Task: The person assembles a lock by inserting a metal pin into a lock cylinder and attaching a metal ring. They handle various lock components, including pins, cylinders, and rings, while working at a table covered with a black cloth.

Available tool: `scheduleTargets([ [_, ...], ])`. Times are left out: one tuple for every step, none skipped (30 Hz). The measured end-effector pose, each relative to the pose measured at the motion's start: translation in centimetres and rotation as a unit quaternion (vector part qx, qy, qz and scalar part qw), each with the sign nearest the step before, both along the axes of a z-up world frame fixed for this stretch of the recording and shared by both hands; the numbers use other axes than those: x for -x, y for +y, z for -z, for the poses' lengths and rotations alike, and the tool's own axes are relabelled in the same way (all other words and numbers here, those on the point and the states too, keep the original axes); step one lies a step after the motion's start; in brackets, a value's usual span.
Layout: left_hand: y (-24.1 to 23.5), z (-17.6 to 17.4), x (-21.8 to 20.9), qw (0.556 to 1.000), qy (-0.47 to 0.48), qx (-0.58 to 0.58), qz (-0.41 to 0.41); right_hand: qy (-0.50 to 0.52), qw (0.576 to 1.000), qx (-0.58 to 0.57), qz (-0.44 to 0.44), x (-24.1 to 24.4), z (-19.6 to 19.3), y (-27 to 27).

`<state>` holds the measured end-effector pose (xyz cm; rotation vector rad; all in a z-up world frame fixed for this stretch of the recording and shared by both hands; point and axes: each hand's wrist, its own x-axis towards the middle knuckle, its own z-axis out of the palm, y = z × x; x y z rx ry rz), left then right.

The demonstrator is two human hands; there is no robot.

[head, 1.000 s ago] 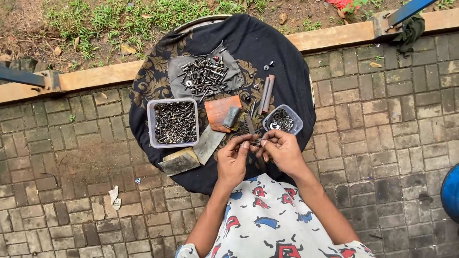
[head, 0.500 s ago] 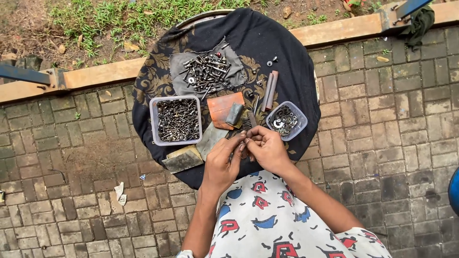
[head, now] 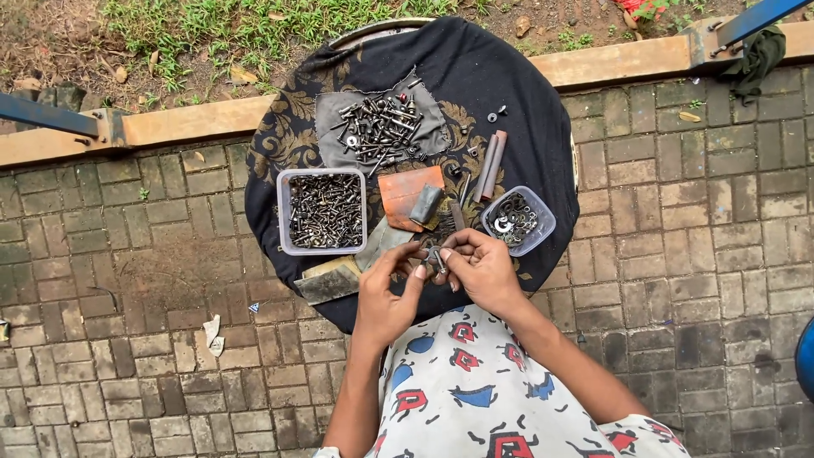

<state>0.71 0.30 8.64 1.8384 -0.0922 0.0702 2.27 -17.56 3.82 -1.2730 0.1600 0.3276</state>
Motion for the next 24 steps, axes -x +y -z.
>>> scheduleTargets([
  [-0.1,-0.1,0.1,1.0,0.0,-0.001,-0.001,0.0,1.0,-0.001,-0.001,0.0,0.1,0.0],
  [-0.2,-0.2,0.1,1.0,0.01,0.007,0.003,0.001,1.0,0.004,-0.002,0.0,0.2,0.0],
  [-0.3,-0.3,0.1,1.0,0.019,0.014,0.009,0.001,1.0,0.009,-0.003,-0.1,0.3,0.0],
  [-0.4,-0.2,0.0,1.0,0.018,0.014,0.007,0.0,1.0,0.009,-0.004,-0.1,0.5,0.0],
  [-0.6,-0.1,0.0,1.0,0.012,0.023,0.005,0.004,1.0,0.011,-0.002,0.1,0.6,-0.1],
  [-0.8,-0.1,0.1,0.999,0.006,0.033,0.002,0.007,1.0,0.014,-0.001,0.2,0.7,-0.2],
  [-0.8,-0.4,-0.1,0.999,0.006,0.033,0.001,0.007,1.0,0.014,-0.002,0.3,1.0,-0.3],
  [-0.8,-0.7,-0.2,0.999,0.003,0.038,0.002,0.008,1.0,0.018,-0.001,0.3,1.2,-0.4],
  [-0.8,-1.0,-0.3,0.999,0.001,0.042,0.003,0.009,1.0,0.022,0.0,0.4,1.4,-0.6],
  [-0.9,-0.5,-0.2,0.999,0.0,0.043,0.002,0.009,1.0,0.022,0.0,0.4,1.5,-0.6],
  [-1.0,0.0,-0.1,0.999,-0.002,0.041,-0.001,0.009,1.0,0.02,0.002,0.4,1.6,-0.6],
  [-1.1,0.5,-0.1,0.999,-0.005,0.039,-0.003,0.01,1.0,0.018,0.004,0.5,1.7,-0.6],
  [-1.1,0.8,0.0,0.999,-0.005,0.038,-0.004,0.01,1.0,0.018,0.003,0.4,1.6,-0.7],
  [-1.2,1.2,0.1,0.999,0.003,0.049,-0.012,0.004,1.0,0.019,0.002,0.3,1.5,-0.8],
  [-1.3,1.6,0.2,0.998,0.011,0.06,-0.019,-0.002,1.0,0.021,0.001,0.3,1.5,-0.9],
  [-1.4,1.5,0.1,0.998,0.01,0.06,-0.019,-0.002,1.0,0.021,0.001,0.2,1.5,-1.0],
  [-1.5,1.3,0.1,0.997,0.012,0.069,-0.017,-0.01,1.0,0.02,0.0,0.3,1.4,-1.1],
  [-1.6,1.2,0.1,0.997,0.014,0.079,-0.014,-0.019,1.0,0.02,-0.001,0.3,1.4,-1.2],
  [-1.6,1.7,0.1,0.997,0.014,0.08,-0.015,-0.019,1.0,0.02,-0.001,0.5,1.5,-1.1],
  [-1.7,2.2,0.1,0.996,0.022,0.086,-0.028,-0.022,1.0,0.017,-0.012,0.7,1.6,-0.9],
  [-1.7,2.7,0.1,0.995,0.03,0.092,-0.04,-0.025,0.999,0.014,-0.022,0.9,1.6,-0.7],
  [-1.7,2.9,0.1,0.994,0.031,0.092,-0.04,-0.025,0.999,0.014,-0.022,0.9,1.5,-0.8],
  [-1.8,3.0,0.1,0.993,0.037,0.103,-0.046,-0.028,0.999,0.01,-0.021,0.8,1.4,-0.9],
  [-1.9,3.2,0.1,0.991,0.043,0.115,-0.053,-0.032,0.999,0.006,-0.02,0.8,1.3,-1.0],
])
